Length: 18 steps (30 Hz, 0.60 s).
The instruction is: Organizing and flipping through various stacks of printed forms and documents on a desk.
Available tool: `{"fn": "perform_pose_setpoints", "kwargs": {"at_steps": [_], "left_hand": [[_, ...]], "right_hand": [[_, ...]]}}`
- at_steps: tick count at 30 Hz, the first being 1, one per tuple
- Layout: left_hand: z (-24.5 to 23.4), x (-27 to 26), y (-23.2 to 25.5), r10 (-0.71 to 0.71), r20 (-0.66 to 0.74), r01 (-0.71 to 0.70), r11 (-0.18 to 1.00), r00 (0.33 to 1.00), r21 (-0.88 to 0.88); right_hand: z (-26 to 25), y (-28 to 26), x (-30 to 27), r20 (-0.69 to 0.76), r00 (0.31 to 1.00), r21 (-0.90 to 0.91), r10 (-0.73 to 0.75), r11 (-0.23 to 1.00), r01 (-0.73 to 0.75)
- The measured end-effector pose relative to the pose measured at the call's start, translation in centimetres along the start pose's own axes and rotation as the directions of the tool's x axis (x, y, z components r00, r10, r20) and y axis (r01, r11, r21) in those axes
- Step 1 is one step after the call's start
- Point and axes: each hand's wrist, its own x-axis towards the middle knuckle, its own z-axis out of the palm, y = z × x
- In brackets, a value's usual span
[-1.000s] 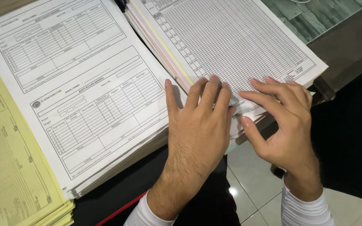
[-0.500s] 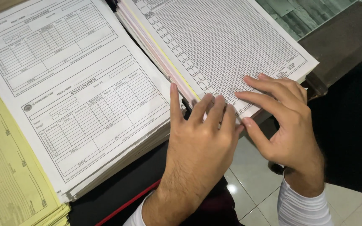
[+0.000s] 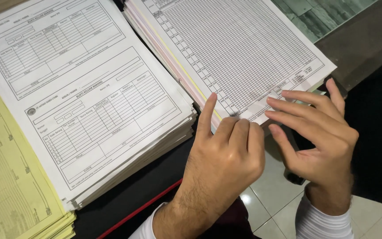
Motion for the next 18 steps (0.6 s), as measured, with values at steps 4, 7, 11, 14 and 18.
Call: {"fn": "perform_pose_setpoints", "kwargs": {"at_steps": [4, 7, 11, 14, 18], "left_hand": [[-0.4, 0.1, 0.2, -0.034, 0.043, 0.033, 0.999, 0.998, 0.032], [-0.4, 0.3, 0.2, -0.019, -0.002, 0.019, 1.000, 1.000, 0.011], [-0.5, 0.3, -0.1, 0.028, -0.023, -0.029, 0.997, 0.999, -0.070], [-1.2, 0.7, -0.2, 0.008, 0.008, -0.007, 0.993, 1.000, -0.119], [-2.5, 1.5, -0.4, 0.026, -0.006, -0.027, 0.987, 1.000, -0.161]], "right_hand": [[0.1, -0.6, 0.0, 0.013, 0.999, 0.033, 0.032, 0.999, -0.032], [0.3, -0.1, -0.2, 0.032, 0.999, 0.023, 0.033, 0.999, -0.033], [0.1, -0.2, -0.1, 0.054, 0.998, 0.009, 0.030, 1.000, -0.030], [-0.2, -0.6, 0.1, 0.045, 0.999, 0.000, 0.026, 1.000, -0.026], [-0.2, -0.8, 0.0, -0.024, 0.999, -0.041, 0.038, 0.998, -0.039]]}}
